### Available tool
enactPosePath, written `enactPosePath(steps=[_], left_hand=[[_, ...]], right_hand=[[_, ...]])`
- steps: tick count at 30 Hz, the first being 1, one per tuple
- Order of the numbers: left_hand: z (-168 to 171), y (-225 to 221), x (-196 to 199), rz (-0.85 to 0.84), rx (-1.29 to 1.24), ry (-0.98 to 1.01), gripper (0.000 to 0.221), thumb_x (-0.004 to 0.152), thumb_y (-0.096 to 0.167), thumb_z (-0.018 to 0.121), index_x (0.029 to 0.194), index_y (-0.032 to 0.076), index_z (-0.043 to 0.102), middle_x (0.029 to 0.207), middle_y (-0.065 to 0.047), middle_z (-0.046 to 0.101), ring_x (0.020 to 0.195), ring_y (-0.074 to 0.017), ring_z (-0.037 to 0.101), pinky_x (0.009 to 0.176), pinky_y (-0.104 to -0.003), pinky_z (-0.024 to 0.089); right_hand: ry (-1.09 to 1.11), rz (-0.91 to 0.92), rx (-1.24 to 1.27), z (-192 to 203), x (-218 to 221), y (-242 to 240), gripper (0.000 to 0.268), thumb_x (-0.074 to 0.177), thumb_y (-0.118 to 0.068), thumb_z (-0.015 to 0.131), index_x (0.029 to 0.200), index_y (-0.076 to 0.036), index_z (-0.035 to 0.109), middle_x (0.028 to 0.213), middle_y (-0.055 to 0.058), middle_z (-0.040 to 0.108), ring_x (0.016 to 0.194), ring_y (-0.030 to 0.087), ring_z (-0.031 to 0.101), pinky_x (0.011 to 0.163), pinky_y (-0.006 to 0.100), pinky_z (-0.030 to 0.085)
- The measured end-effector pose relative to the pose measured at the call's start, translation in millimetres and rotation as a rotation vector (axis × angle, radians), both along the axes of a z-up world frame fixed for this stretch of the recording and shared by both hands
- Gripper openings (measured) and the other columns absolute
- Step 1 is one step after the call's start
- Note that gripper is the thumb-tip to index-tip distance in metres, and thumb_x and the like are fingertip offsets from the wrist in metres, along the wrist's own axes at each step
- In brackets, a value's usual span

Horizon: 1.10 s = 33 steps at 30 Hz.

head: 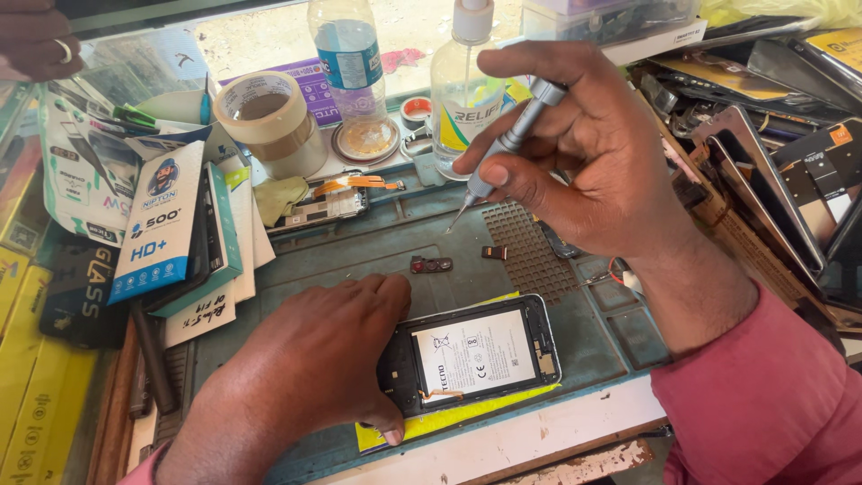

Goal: The person uses a screwdriver to remove screws from the back of a smartphone. The person briefly picks up a screen protector package to inspect it before returning to the phone to continue unscrewing.

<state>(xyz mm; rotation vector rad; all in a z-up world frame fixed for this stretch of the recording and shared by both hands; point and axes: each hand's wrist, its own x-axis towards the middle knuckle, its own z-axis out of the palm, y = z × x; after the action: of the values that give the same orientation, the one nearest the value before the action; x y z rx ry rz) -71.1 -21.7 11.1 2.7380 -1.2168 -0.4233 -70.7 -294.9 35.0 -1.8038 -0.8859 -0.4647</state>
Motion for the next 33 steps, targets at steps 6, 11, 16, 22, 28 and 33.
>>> enactPosePath(steps=[6,11,16,22,28,33], left_hand=[[15,-8,1,0.045,0.084,0.088,0.086,0.044,0.043,0.098,0.110,0.010,0.052,0.112,-0.009,0.066,0.113,-0.0342,0.061,0.090,-0.045,0.048],[20,-9,5,0.044,0.038,0.140,0.086,0.044,0.042,0.101,0.110,0.011,0.054,0.112,-0.010,0.066,0.110,-0.0344,0.061,0.088,-0.045,0.049],[17,-5,9,0.032,0.001,0.175,0.085,0.041,0.039,0.097,0.111,0.012,0.056,0.108,-0.008,0.067,0.109,-0.0337,0.063,0.086,-0.045,0.050],[15,-6,13,0.047,0.020,0.246,0.083,0.040,0.039,0.096,0.110,0.013,0.058,0.107,-0.007,0.068,0.108,-0.0321,0.064,0.086,-0.043,0.051],[19,-9,12,0.068,0.049,0.248,0.083,0.041,0.038,0.097,0.110,0.014,0.058,0.107,-0.007,0.067,0.110,-0.0317,0.063,0.088,-0.043,0.051],[20,-11,13,0.074,0.056,0.251,0.083,0.042,0.036,0.098,0.110,0.012,0.057,0.106,-0.009,0.067,0.112,-0.0329,0.061,0.090,-0.044,0.050]], right_hand=[[0.001,-0.003,-0.005,-2,-6,-2,0.055,0.107,0.000,0.069,0.152,-0.004,0.037,0.108,0.013,0.073,0.100,0.017,0.076,0.079,0.024,0.063],[-0.057,-0.143,-0.005,-5,-24,-7,0.055,0.099,0.003,0.066,0.146,0.002,0.038,0.119,0.015,0.062,0.103,0.022,0.075,0.087,0.033,0.070],[-0.131,-0.124,-0.062,-18,-48,-34,0.055,0.095,0.003,0.069,0.143,0.002,0.043,0.108,0.007,0.068,0.097,0.020,0.079,0.072,0.029,0.065],[0.010,-0.294,0.060,-67,-82,-40,0.056,0.095,0.004,0.069,0.145,0.001,0.046,0.117,0.012,0.063,0.104,0.023,0.076,0.074,0.029,0.067],[-0.053,-0.309,0.101,-87,-74,-40,0.052,0.100,-0.001,0.067,0.146,-0.002,0.045,0.108,0.011,0.066,0.099,0.021,0.075,0.082,0.031,0.065],[-0.084,-0.300,0.048,-90,-74,-42,0.051,0.103,-0.006,0.065,0.149,-0.007,0.042,0.101,0.012,0.073,0.094,0.017,0.075,0.085,0.030,0.062]])
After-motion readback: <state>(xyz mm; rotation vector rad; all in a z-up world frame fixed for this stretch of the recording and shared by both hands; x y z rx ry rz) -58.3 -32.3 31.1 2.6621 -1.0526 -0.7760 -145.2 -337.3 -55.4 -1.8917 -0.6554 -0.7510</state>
